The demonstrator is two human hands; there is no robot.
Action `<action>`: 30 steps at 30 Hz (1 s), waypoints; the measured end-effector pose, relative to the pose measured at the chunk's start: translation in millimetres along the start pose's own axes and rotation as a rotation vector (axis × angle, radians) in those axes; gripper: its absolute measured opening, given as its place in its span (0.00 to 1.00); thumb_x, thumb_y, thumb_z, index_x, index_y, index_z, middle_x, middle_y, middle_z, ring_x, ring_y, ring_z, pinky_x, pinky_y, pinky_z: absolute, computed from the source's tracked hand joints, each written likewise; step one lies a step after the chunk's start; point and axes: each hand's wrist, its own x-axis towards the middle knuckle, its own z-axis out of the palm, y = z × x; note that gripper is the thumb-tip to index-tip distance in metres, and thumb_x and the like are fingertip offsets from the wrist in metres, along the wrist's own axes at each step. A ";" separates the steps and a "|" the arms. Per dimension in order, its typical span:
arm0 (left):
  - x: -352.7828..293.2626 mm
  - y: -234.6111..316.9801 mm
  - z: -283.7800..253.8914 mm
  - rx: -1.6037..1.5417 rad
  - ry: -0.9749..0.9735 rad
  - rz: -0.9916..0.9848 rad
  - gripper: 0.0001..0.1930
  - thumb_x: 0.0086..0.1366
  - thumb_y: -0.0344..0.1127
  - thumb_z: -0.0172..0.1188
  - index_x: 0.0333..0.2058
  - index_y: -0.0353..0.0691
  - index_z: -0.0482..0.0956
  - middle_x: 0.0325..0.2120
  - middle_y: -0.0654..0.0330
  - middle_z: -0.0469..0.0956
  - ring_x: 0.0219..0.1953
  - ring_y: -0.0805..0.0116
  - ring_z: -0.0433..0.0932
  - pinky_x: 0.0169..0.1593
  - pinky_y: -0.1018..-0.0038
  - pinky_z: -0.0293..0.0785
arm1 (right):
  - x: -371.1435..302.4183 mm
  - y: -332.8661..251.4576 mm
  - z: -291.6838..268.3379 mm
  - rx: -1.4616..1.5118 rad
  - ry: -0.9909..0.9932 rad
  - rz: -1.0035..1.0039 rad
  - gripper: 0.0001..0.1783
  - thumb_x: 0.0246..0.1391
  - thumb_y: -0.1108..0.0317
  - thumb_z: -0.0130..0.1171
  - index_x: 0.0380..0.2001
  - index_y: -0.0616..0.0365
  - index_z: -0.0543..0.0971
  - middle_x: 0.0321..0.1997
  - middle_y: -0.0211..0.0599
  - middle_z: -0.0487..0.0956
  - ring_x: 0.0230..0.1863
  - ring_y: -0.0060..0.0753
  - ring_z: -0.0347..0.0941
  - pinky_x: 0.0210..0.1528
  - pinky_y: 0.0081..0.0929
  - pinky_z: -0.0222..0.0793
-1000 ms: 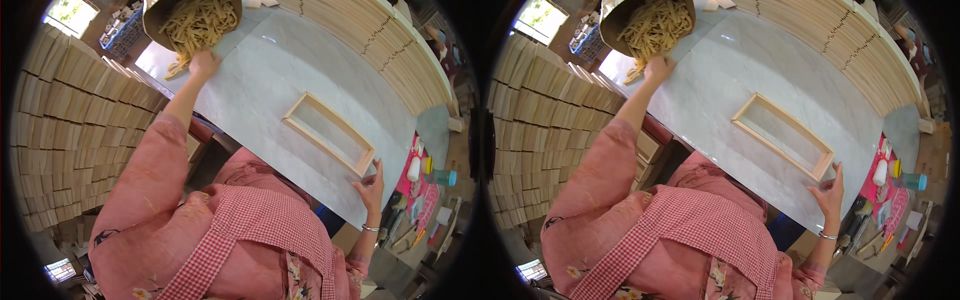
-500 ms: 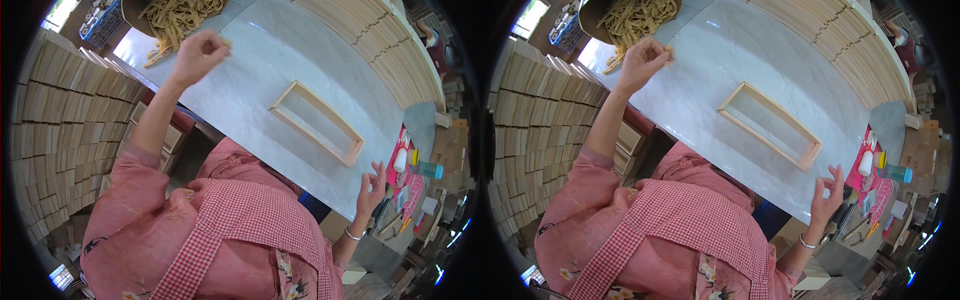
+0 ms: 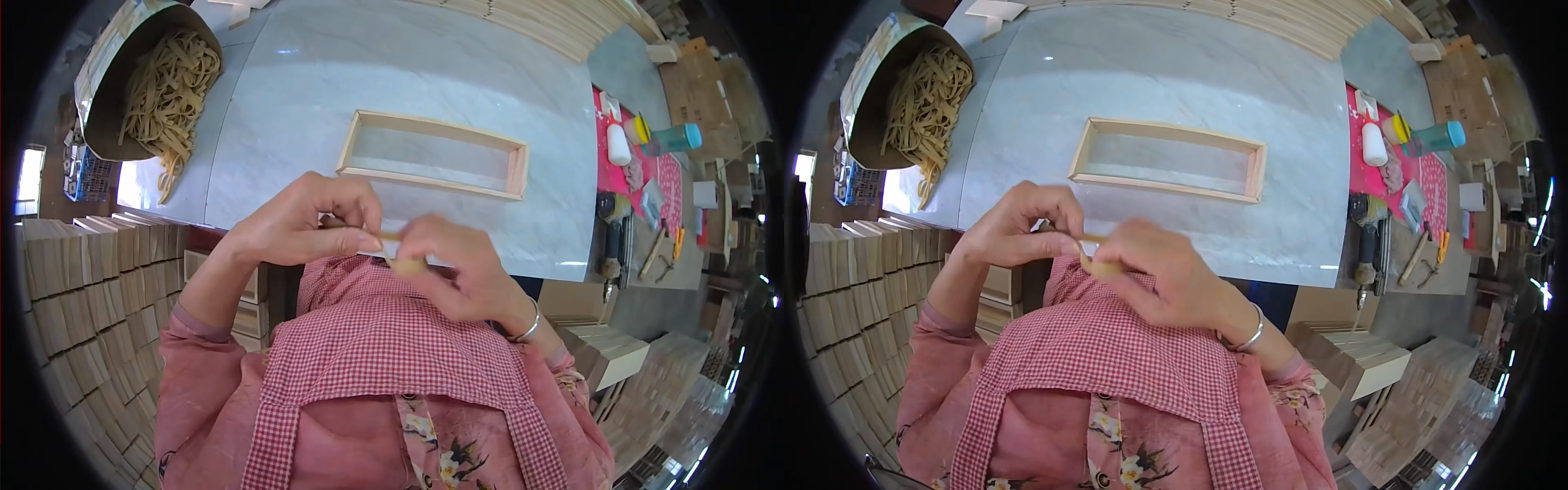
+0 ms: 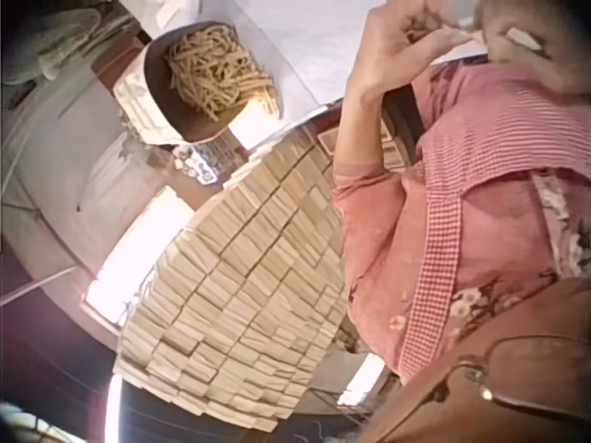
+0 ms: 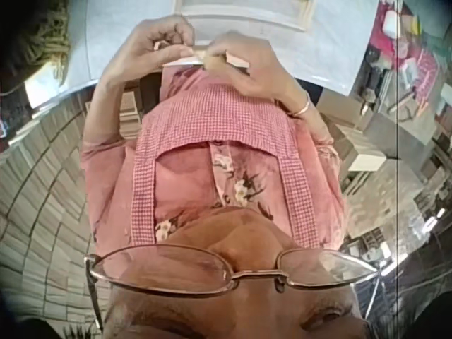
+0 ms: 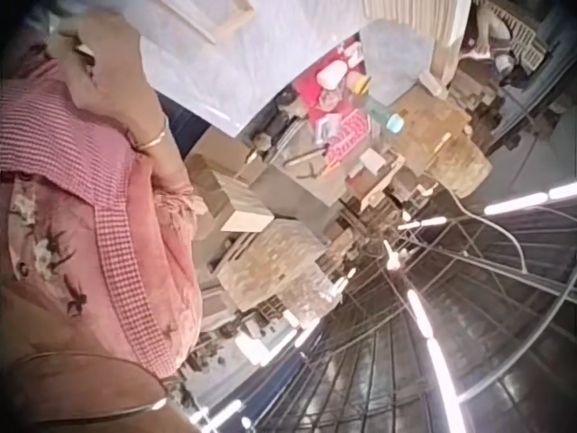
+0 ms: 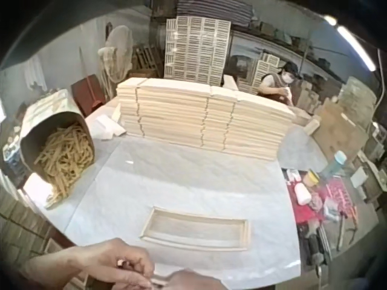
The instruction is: Assemble wooden boxes by gluing and stapling wood pieces together.
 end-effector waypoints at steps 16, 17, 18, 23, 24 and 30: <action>48.0 -82.3 -123.1 1.013 0.134 0.135 0.37 0.37 0.66 0.76 0.36 0.45 0.73 0.44 0.63 0.78 0.60 0.59 0.73 0.72 0.48 0.48 | -36.7 85.5 -199.6 -0.776 -0.019 0.406 0.27 0.39 0.54 0.75 0.23 0.50 0.63 0.27 0.25 0.68 0.37 0.35 0.67 0.64 0.37 0.55; 48.9 -88.3 -125.4 0.992 0.104 0.119 0.39 0.35 0.66 0.77 0.38 0.45 0.73 0.46 0.63 0.78 0.61 0.59 0.73 0.72 0.47 0.47 | -38.9 88.6 -200.0 -0.773 -0.038 0.420 0.28 0.37 0.54 0.76 0.24 0.50 0.64 0.27 0.25 0.69 0.38 0.35 0.68 0.65 0.38 0.54; 48.7 -92.6 -127.4 0.974 0.075 0.104 0.40 0.33 0.65 0.78 0.40 0.45 0.73 0.47 0.63 0.78 0.62 0.59 0.72 0.73 0.47 0.47 | -40.1 91.2 -198.6 -0.769 -0.054 0.431 0.29 0.35 0.55 0.77 0.25 0.50 0.64 0.27 0.25 0.69 0.39 0.35 0.69 0.66 0.39 0.53; 49.5 -105.7 -113.9 0.902 0.057 0.074 0.41 0.30 0.59 0.81 0.41 0.46 0.73 0.54 0.63 0.78 0.63 0.58 0.71 0.73 0.47 0.46 | -44.5 110.2 -180.7 -0.760 -0.070 0.402 0.32 0.29 0.56 0.81 0.26 0.49 0.64 0.31 0.27 0.73 0.45 0.37 0.72 0.70 0.43 0.51; 49.2 -106.8 -108.9 0.888 0.079 0.077 0.40 0.30 0.57 0.81 0.40 0.45 0.72 0.55 0.63 0.77 0.63 0.58 0.71 0.73 0.48 0.46 | -45.8 113.5 -175.3 -0.760 -0.059 0.373 0.33 0.27 0.56 0.81 0.26 0.49 0.63 0.32 0.27 0.74 0.48 0.37 0.72 0.70 0.44 0.50; 53.8 -112.7 -86.1 0.778 0.133 0.076 0.33 0.39 0.52 0.79 0.41 0.44 0.74 0.57 0.65 0.78 0.65 0.60 0.70 0.74 0.47 0.45 | -46.9 112.1 -163.2 -0.754 -0.055 0.468 0.32 0.28 0.60 0.81 0.22 0.50 0.61 0.38 0.30 0.80 0.60 0.41 0.72 0.73 0.49 0.48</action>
